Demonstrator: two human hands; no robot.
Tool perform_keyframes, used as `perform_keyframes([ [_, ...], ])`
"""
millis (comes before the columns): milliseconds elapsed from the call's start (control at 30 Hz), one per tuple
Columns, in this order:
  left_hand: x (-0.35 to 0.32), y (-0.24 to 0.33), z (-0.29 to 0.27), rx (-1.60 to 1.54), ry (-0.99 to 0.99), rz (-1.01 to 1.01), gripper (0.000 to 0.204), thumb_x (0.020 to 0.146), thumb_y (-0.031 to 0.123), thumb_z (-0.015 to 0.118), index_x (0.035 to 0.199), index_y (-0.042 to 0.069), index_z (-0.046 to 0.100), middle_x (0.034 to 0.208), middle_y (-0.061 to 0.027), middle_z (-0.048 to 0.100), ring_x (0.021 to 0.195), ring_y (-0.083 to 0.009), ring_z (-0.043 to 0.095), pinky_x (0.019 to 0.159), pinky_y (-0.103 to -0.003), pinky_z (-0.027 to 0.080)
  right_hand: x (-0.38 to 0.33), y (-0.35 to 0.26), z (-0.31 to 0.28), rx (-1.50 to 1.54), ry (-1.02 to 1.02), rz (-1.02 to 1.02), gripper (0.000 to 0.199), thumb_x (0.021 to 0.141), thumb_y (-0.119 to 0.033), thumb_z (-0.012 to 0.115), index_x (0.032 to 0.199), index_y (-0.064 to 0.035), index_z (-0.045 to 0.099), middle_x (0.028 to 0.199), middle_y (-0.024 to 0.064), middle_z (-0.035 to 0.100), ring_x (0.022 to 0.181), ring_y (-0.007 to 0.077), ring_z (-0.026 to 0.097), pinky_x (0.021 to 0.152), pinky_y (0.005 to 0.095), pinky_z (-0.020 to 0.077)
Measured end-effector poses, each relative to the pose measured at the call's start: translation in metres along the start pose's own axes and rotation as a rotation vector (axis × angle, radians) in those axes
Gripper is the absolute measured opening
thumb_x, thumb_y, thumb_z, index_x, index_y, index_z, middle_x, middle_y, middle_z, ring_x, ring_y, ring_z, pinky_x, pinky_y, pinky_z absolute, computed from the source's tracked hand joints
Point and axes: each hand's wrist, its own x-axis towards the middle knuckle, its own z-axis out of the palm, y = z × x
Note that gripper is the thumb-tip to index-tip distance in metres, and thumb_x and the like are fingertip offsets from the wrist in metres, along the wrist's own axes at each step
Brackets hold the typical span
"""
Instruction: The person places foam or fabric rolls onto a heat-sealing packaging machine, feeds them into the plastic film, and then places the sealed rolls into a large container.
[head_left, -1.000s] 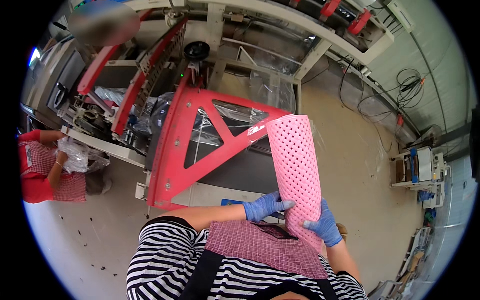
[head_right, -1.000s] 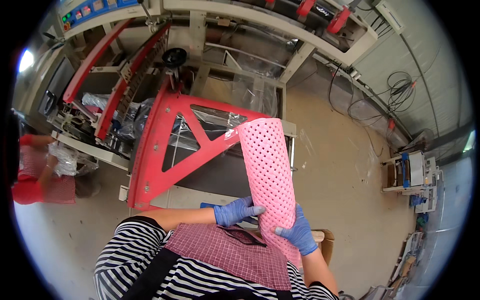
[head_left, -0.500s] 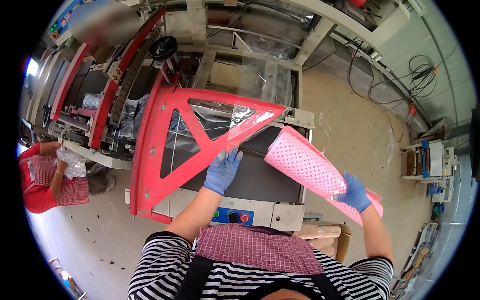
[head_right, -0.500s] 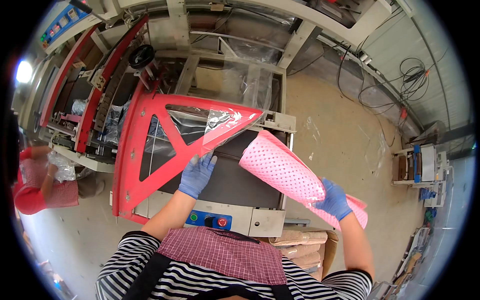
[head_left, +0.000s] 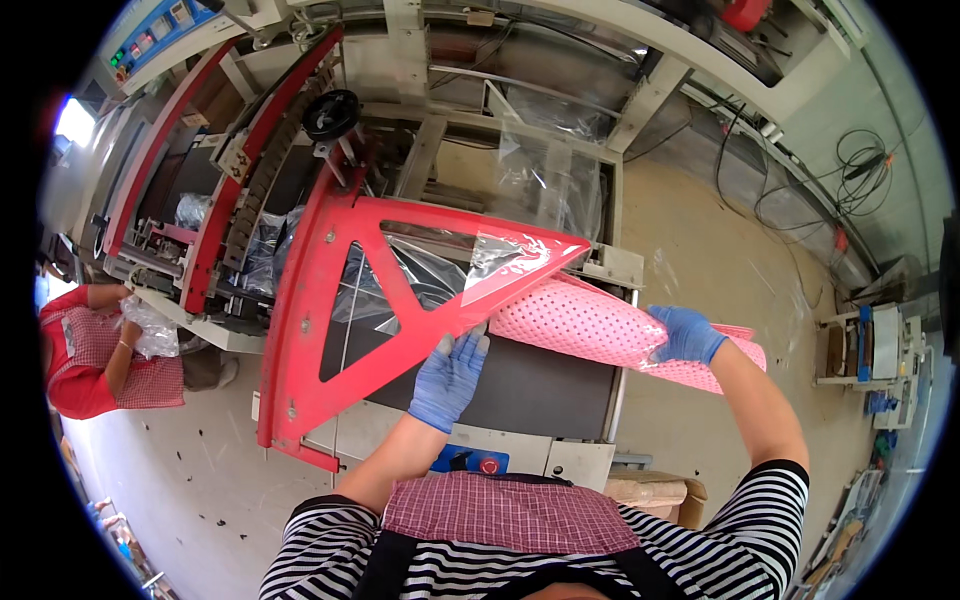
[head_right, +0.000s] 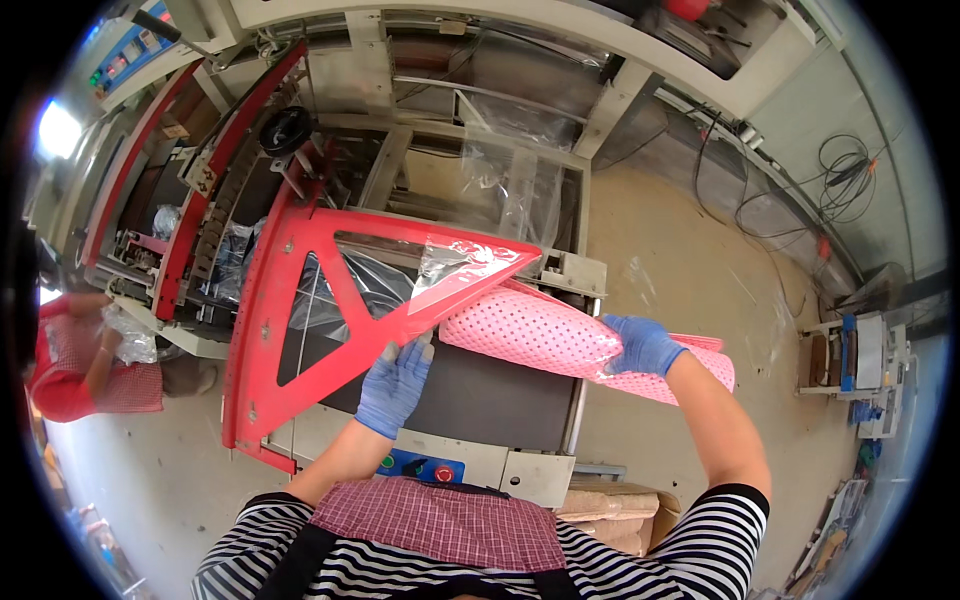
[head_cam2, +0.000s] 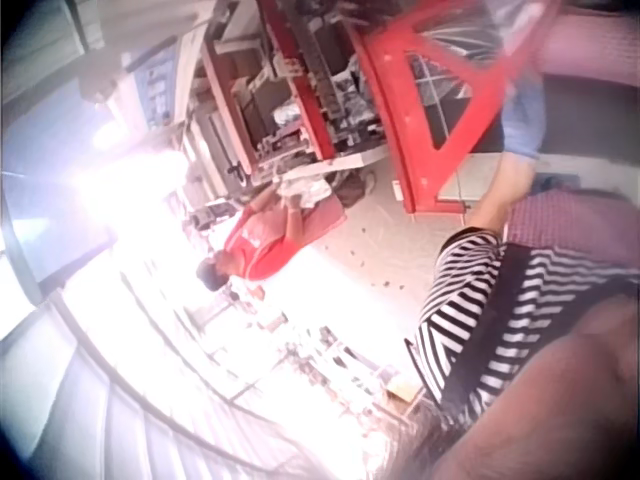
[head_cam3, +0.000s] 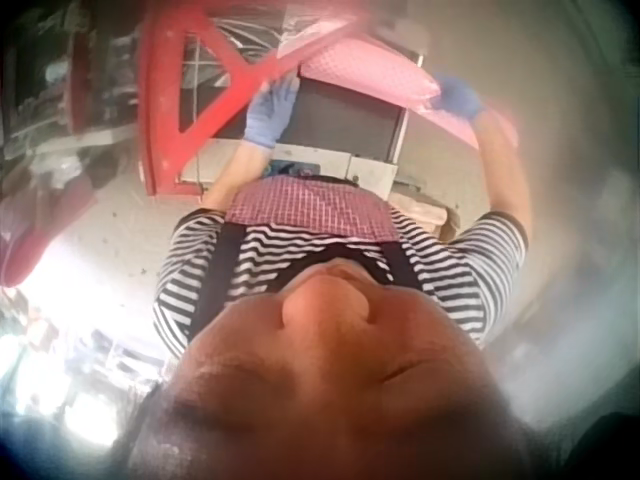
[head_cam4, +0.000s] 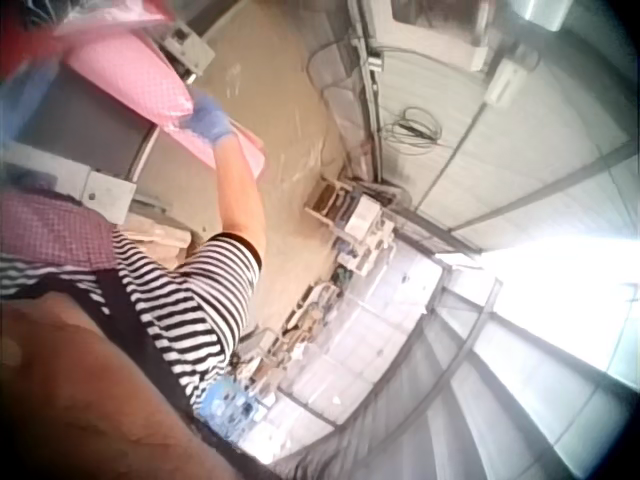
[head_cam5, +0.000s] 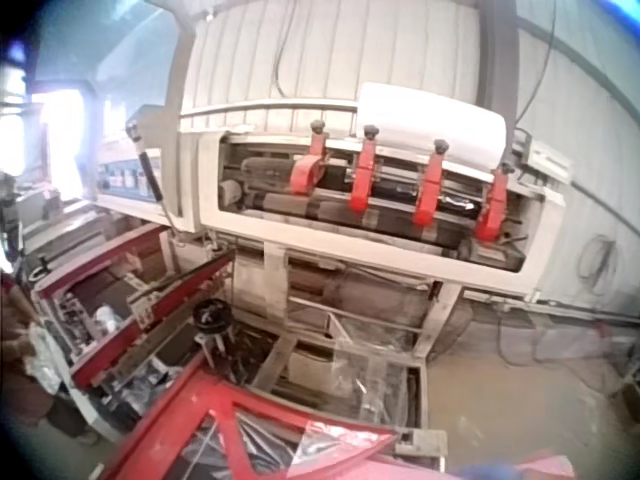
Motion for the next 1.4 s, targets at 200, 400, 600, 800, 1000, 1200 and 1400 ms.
perform_keyframes([
  [200,0.0,0.004,-0.007,-0.063,0.063,-0.032,0.041,0.09,0.016,0.067,0.127,0.003,0.054,0.127,-0.0126,0.061,0.123,-0.027,0.056,0.108,-0.042,0.045,0.062,-0.09,-0.01,-0.128,-0.101,0.036,0.086,0.059,-0.029,0.088,0.134,-0.0101,0.051,0.118,0.0161,0.065,0.107,0.0347,0.063,0.092,0.0379,0.0504],
  [400,0.001,0.008,-0.007,-0.101,0.089,-0.044,0.036,0.088,0.013,0.07,0.121,0.004,0.059,0.125,-0.0134,0.062,0.122,-0.0272,0.057,0.107,-0.041,0.046,0.116,-0.141,-0.008,-0.243,-0.073,-0.075,0.094,0.061,-0.036,0.087,0.141,-0.0102,0.045,0.119,0.0184,0.064,0.108,0.037,0.062,0.093,0.0392,0.0496],
  [600,0.0,0.009,-0.012,-0.08,0.078,-0.034,0.033,0.09,0.015,0.067,0.121,0.004,0.059,0.125,-0.0159,0.063,0.124,-0.026,0.056,0.108,-0.041,0.044,0.149,-0.169,0.021,-0.304,-0.066,-0.141,0.104,0.065,-0.047,0.083,0.147,-0.0063,0.034,0.134,0.0219,0.054,0.121,0.0378,0.054,0.103,0.0402,0.043],
  [800,-0.001,0.009,-0.023,-0.157,0.074,-0.087,0.027,0.09,0.013,0.067,0.117,0.008,0.061,0.122,-0.0101,0.063,0.124,-0.0263,0.054,0.108,-0.042,0.044,0.137,-0.177,0.047,-0.333,0.139,-0.048,0.097,0.07,-0.05,0.079,0.145,-0.0042,0.036,0.14,0.0258,0.046,0.129,0.042,0.045,0.108,0.0439,0.0381],
  [1000,-0.005,0.014,-0.029,-0.097,0.082,-0.126,0.024,0.092,0.019,0.066,0.113,0.01,0.061,0.132,-0.0142,0.056,0.131,-0.0287,0.047,0.11,-0.044,0.04,0.14,-0.192,0.052,-0.274,0.164,-0.037,0.096,0.069,-0.047,0.081,0.143,-0.0041,0.038,0.136,0.0234,0.051,0.125,0.042,0.048,0.106,0.0451,0.0391],
  [1200,-0.006,0.015,-0.023,-0.138,0.092,-0.131,0.03,0.096,0.024,0.06,0.122,0.008,0.056,0.132,-0.0143,0.055,0.129,-0.0297,0.049,0.11,-0.045,0.041,0.139,-0.19,0.059,-0.316,0.202,-0.056,0.094,0.068,-0.048,0.081,0.142,-0.0056,0.041,0.136,0.022,0.051,0.124,0.0411,0.048,0.105,0.0452,0.0383],
  [1400,-0.003,0.017,-0.015,-0.087,0.135,-0.123,0.042,0.096,0.032,0.06,0.128,0.006,0.052,0.133,-0.0146,0.055,0.127,-0.0294,0.051,0.107,-0.044,0.043,0.146,-0.215,0.086,-0.631,0.241,-0.141,0.085,0.067,-0.042,0.081,0.14,-0.0177,0.046,0.141,0.0246,0.041,0.128,0.0454,0.04,0.106,0.052,0.0336],
])
